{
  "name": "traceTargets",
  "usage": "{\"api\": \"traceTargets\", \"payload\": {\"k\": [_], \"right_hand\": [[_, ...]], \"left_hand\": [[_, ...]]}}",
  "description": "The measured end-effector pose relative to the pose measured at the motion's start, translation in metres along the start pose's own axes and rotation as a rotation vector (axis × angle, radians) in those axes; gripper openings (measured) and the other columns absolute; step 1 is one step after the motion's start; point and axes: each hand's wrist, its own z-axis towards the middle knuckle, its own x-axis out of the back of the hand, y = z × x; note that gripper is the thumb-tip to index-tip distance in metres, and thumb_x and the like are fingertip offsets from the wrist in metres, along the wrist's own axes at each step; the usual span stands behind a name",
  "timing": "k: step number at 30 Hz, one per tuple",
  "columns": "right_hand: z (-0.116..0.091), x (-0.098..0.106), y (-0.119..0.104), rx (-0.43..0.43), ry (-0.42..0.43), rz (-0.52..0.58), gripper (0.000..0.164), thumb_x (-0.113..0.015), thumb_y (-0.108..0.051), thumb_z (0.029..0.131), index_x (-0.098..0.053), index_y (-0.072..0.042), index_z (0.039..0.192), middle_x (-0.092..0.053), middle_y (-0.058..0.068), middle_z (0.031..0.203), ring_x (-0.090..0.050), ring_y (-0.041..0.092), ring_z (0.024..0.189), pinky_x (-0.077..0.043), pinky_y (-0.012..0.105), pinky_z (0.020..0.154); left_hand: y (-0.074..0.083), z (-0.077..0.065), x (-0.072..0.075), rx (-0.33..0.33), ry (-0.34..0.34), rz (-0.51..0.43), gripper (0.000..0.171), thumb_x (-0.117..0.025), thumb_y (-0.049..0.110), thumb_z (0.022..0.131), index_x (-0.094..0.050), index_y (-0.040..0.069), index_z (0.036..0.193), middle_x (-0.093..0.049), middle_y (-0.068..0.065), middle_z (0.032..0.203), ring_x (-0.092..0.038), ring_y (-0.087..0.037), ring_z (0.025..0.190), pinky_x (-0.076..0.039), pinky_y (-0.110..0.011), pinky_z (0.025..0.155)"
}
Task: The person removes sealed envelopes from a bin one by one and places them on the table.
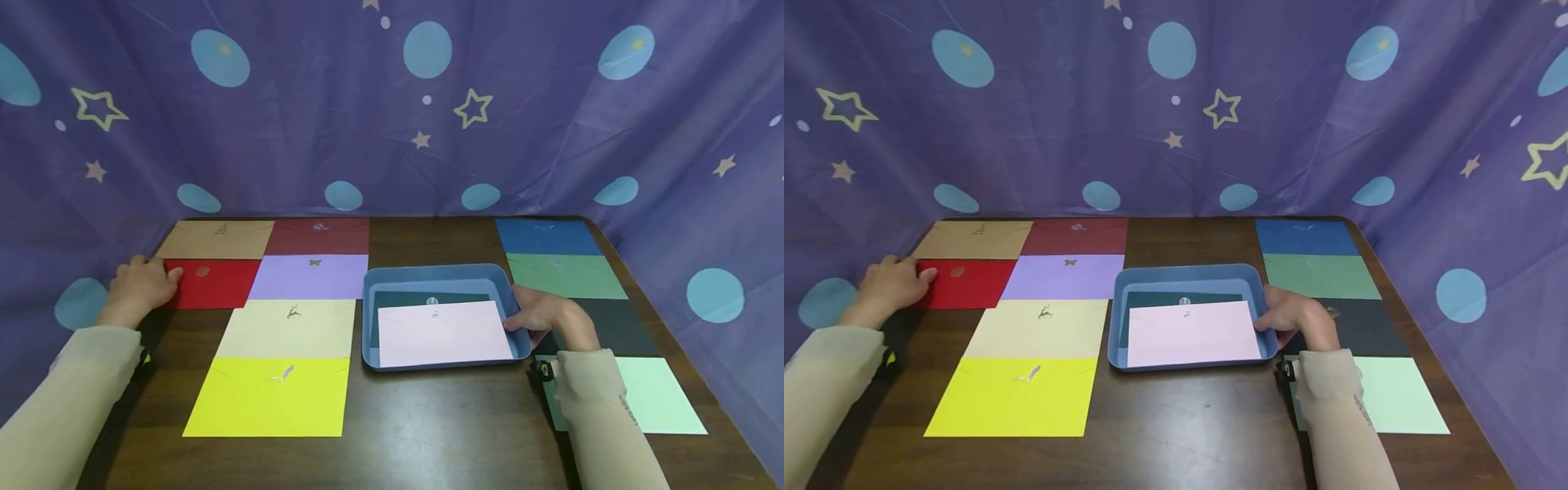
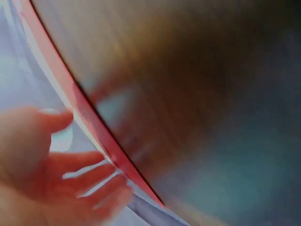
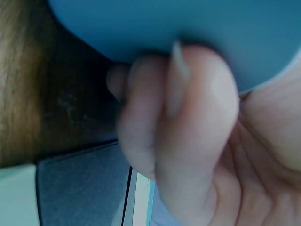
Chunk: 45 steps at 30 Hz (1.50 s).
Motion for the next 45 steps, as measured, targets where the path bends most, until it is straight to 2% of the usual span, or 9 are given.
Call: {"api": "traceTargets", "payload": {"k": [3,5,13,17,29,42,45], "right_hand": [[-0.0006,0.0007,-0.0007,0.001,0.006,-0.002,0.073,-0.067,-0.014,0.088,-0.017,-0.001,0.138,-0.041,0.026,0.122,-0.060,0.028,0.082,-0.057,0.041,0.058],[-0.0008,0.0006,-0.0008,-0.001,0.003,-0.003,0.073,-0.067,-0.014,0.087,-0.017,-0.001,0.138,-0.041,0.026,0.122,-0.060,0.028,0.082,-0.057,0.041,0.058],[-0.0010,-0.0004,-0.0015,0.005,-0.006,-0.002,0.076,-0.067,-0.014,0.087,-0.015,-0.003,0.141,-0.039,0.026,0.125,-0.060,0.029,0.085,-0.056,0.042,0.058],[-0.0010,0.0002,-0.0022,0.011,-0.003,-0.003,0.076,-0.068,-0.013,0.087,-0.015,-0.004,0.141,-0.039,0.026,0.126,-0.059,0.030,0.087,-0.056,0.042,0.057],[0.0005,0.0002,-0.0012,0.008,-0.008,-0.005,0.077,-0.068,-0.014,0.087,-0.015,-0.004,0.141,-0.041,0.026,0.125,-0.060,0.029,0.084,-0.056,0.042,0.057],[-0.0004,0.0007,0.0001,0.010,-0.004,0.000,0.075,-0.068,-0.013,0.087,-0.016,-0.002,0.140,-0.041,0.026,0.125,-0.059,0.030,0.087,-0.057,0.042,0.058],[-0.0011,0.0011,-0.0008,0.011,-0.004,-0.004,0.074,-0.068,-0.014,0.088,-0.016,-0.002,0.140,-0.040,0.026,0.125,-0.059,0.029,0.087,-0.057,0.042,0.058]], "left_hand": [[0.0039,-0.0021,-0.0020,-0.006,-0.084,-0.011,0.085,-0.049,0.050,0.094,-0.027,-0.024,0.128,-0.019,-0.045,0.115,-0.022,-0.063,0.100,-0.032,-0.074,0.082],[0.0046,-0.0029,-0.0030,-0.012,-0.110,-0.020,0.092,-0.046,0.057,0.093,-0.022,-0.025,0.130,-0.017,-0.046,0.116,-0.020,-0.063,0.102,-0.030,-0.075,0.083],[0.0001,-0.0020,-0.0068,0.017,-0.136,-0.046,0.093,-0.036,0.058,0.097,-0.010,-0.023,0.136,-0.011,-0.047,0.122,-0.015,-0.063,0.106,-0.026,-0.076,0.087],[-0.0009,-0.0019,-0.0078,0.013,-0.132,-0.046,0.093,-0.033,0.058,0.097,-0.008,-0.022,0.137,-0.010,-0.047,0.123,-0.014,-0.064,0.107,-0.025,-0.076,0.088],[0.0034,-0.0079,-0.0076,-0.015,-0.109,-0.052,0.092,-0.034,0.059,0.097,-0.014,-0.022,0.135,-0.011,-0.046,0.122,-0.016,-0.063,0.105,-0.025,-0.076,0.085],[0.0074,-0.0050,-0.0076,0.005,-0.106,-0.041,0.090,-0.037,0.057,0.097,-0.018,-0.023,0.131,-0.014,-0.045,0.116,-0.017,-0.061,0.102,-0.028,-0.075,0.083],[0.0087,-0.0054,-0.0069,-0.007,-0.059,-0.037,0.088,-0.040,0.055,0.097,-0.020,-0.023,0.131,-0.016,-0.045,0.118,-0.018,-0.061,0.102,-0.028,-0.075,0.083]]}}
